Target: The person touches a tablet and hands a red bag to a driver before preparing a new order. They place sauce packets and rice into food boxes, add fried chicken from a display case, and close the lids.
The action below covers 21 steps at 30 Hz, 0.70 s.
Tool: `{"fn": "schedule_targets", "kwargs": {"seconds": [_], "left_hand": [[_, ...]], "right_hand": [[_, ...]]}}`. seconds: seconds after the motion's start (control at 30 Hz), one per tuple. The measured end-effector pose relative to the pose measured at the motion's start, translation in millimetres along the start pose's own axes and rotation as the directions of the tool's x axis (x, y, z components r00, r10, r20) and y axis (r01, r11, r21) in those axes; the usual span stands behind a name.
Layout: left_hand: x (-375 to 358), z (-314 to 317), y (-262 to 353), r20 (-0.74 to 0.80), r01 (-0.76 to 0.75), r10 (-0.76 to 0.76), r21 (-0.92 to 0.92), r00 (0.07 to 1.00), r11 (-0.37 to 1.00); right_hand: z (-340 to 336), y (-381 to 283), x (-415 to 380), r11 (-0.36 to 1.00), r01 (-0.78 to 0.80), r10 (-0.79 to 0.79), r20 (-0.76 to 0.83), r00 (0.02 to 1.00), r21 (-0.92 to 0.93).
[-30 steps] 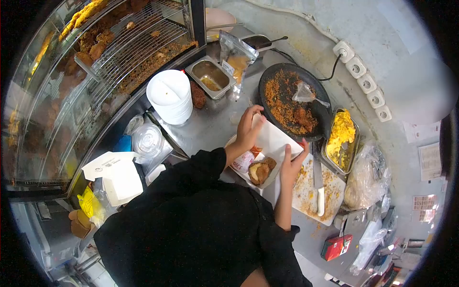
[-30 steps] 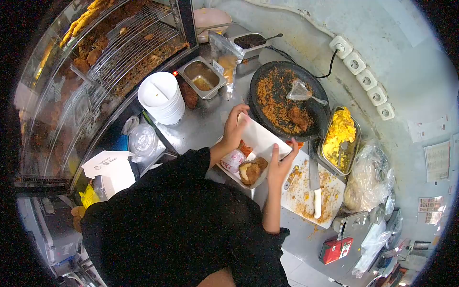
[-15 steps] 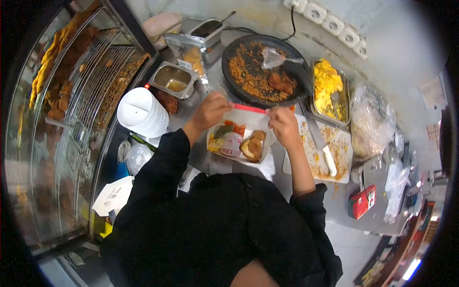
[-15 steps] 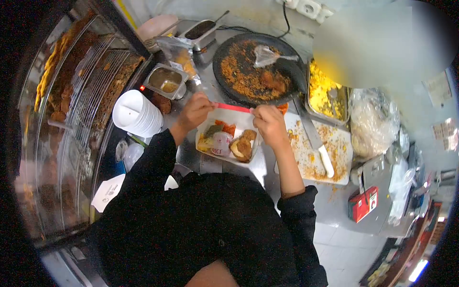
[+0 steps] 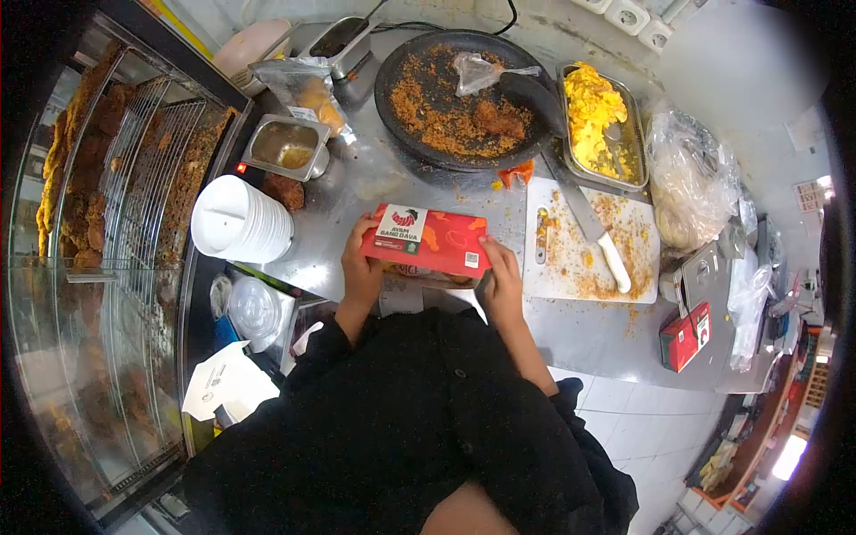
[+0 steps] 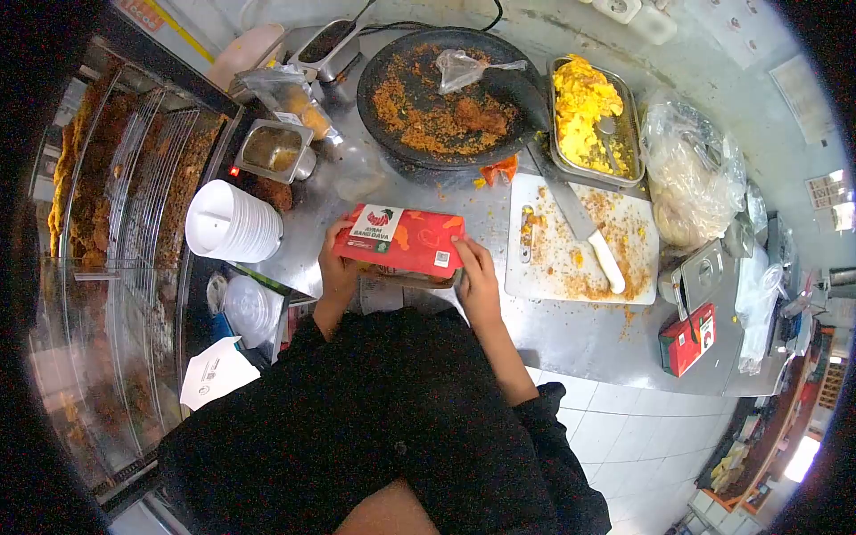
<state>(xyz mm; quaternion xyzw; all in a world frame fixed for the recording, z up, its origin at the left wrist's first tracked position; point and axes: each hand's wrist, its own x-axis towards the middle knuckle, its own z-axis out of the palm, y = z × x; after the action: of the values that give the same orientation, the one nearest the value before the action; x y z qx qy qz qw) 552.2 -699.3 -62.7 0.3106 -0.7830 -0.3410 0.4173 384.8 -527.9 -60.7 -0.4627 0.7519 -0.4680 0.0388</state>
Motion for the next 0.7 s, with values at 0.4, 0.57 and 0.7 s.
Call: {"fn": "schedule_targets", "kwargs": {"seconds": [0.4, 0.57, 0.7], "left_hand": [[41, -29, -7, 0.258, 0.023, -0.021, -0.004, 0.966, 1.0], [36, -40, -9, 0.286, -0.066, 0.045, 0.063, 0.957, 0.996], [45, -49, -14, 0.335, 0.16, -0.15, -0.002, 0.93, 0.987]], "right_hand": [[-1, -21, 5, 0.965, -0.157, 0.141, 0.091, 0.986, 0.21], [-2, -11, -3, 0.967, -0.071, 0.022, 0.199, 0.98, 0.244], [-4, -15, 2, 0.961, -0.098, 0.04, 0.222, 0.974, 0.26]]}}
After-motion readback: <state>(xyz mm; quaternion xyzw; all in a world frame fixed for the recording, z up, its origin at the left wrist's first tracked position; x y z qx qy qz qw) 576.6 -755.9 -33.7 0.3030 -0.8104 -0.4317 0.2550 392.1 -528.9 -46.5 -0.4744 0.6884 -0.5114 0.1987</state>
